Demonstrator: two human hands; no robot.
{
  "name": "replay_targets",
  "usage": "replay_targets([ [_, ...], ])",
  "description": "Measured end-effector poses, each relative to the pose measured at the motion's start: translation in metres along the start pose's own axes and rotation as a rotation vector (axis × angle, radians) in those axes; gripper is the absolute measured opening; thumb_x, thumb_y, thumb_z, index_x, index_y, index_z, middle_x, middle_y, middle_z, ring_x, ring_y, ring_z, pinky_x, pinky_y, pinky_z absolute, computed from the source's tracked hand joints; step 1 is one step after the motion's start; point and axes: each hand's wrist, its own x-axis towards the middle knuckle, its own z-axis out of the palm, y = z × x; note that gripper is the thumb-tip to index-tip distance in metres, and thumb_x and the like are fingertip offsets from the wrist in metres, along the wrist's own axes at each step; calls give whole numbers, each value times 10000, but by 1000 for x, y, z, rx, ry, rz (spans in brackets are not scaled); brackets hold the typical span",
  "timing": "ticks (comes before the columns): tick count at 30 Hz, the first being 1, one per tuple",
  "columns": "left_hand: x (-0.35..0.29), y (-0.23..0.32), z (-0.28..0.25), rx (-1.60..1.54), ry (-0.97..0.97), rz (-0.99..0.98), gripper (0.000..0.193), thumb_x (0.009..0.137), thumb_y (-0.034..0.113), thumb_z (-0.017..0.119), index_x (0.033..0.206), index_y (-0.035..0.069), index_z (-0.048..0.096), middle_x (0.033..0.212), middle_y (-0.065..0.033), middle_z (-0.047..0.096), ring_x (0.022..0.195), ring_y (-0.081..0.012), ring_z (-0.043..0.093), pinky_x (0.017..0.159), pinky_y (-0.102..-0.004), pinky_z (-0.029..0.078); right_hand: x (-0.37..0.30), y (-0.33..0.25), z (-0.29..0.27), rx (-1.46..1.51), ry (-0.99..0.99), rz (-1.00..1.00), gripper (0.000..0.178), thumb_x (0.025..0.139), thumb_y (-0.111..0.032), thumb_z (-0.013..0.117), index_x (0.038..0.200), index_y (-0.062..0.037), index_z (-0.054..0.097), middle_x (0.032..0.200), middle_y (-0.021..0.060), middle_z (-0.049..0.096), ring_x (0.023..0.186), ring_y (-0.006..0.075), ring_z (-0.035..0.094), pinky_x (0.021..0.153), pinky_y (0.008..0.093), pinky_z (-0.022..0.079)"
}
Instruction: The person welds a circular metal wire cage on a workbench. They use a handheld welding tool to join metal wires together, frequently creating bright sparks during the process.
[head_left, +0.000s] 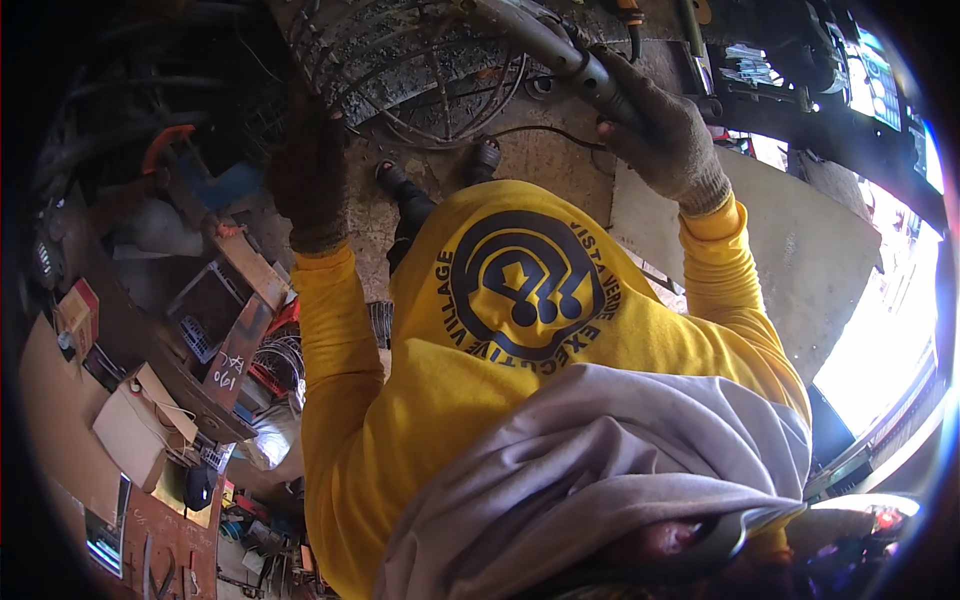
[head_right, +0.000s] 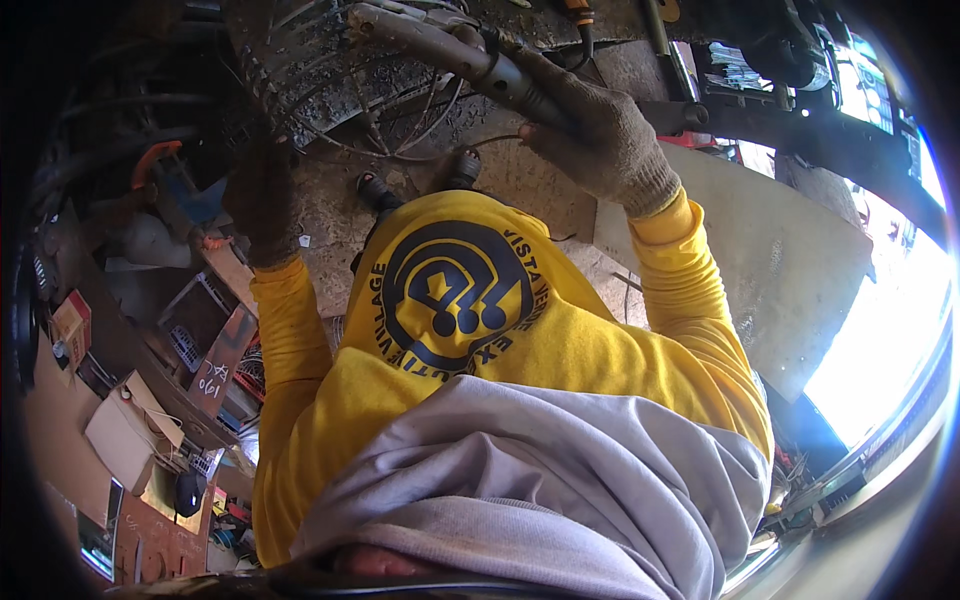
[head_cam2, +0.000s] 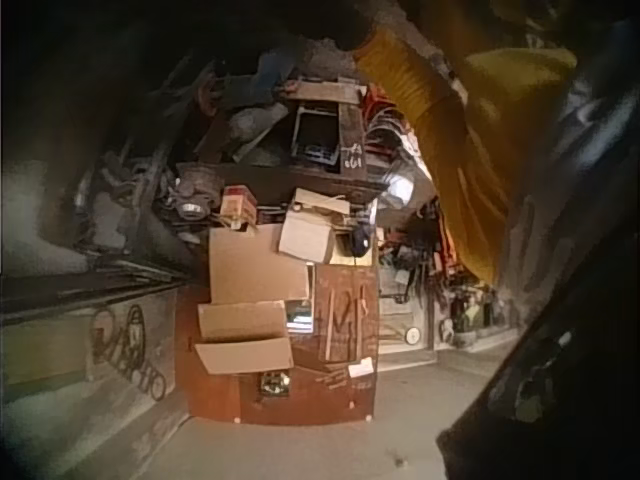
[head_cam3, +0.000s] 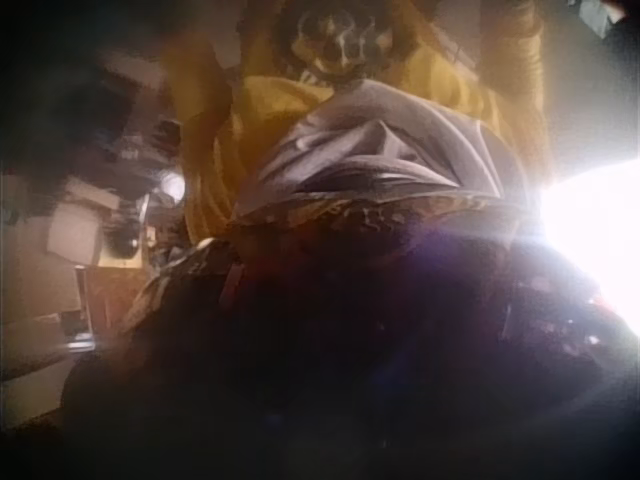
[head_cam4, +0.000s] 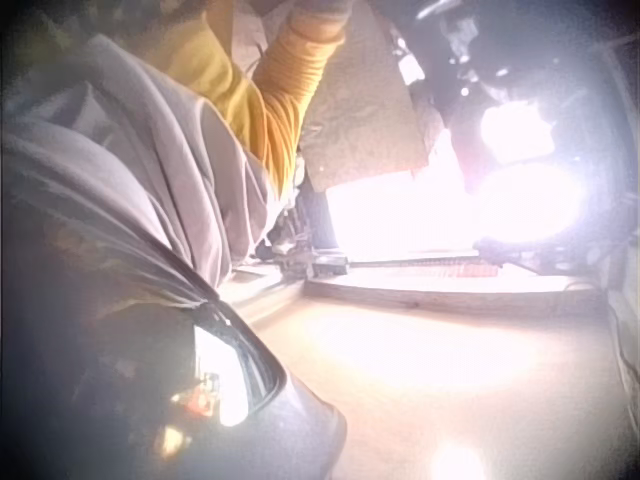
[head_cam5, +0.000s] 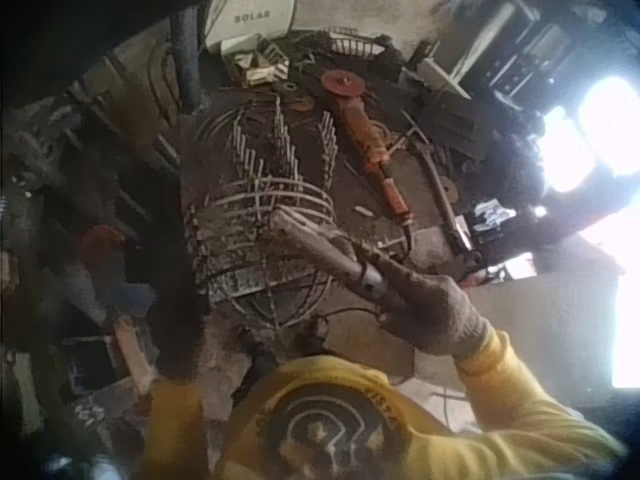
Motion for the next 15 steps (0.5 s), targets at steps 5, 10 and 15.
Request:
replay_targets([
  [5, 0, -4, 3, -95, 51, -3, 279, 844, 143, 792, 1108, 68, 750, 1098, -105, 751, 914, -222, 742, 791, -309, 576, 0, 2, 1, 12, 62, -24, 666, 876, -75, 712, 1491, -68, 455, 955, 100, 704, 834, 133, 666, 787, 294, 535],
  [10, -1, -4, 3, -133, 53, -23, 286, 840, 117, 789, 1118, 65, 746, 1122, -108, 745, 944, -219, 737, 817, -306, 575, -1, 3, 1, 2, 65, -10, 672, 874, -122, 727, 1486, -61, 457, 932, 98, 700, 811, 138, 655, 776, 297, 531],
  [15, -4, -4, 3, -217, 21, -89, 338, 827, 59, 783, 1161, 61, 730, 1169, -111, 731, 999, -215, 727, 843, -309, 574, -1, 3, 2, -9, 45, -50, 669, 875, -95, 717, 1489, -61, 454, 948, 105, 700, 820, 139, 657, 780, 295, 531],
])
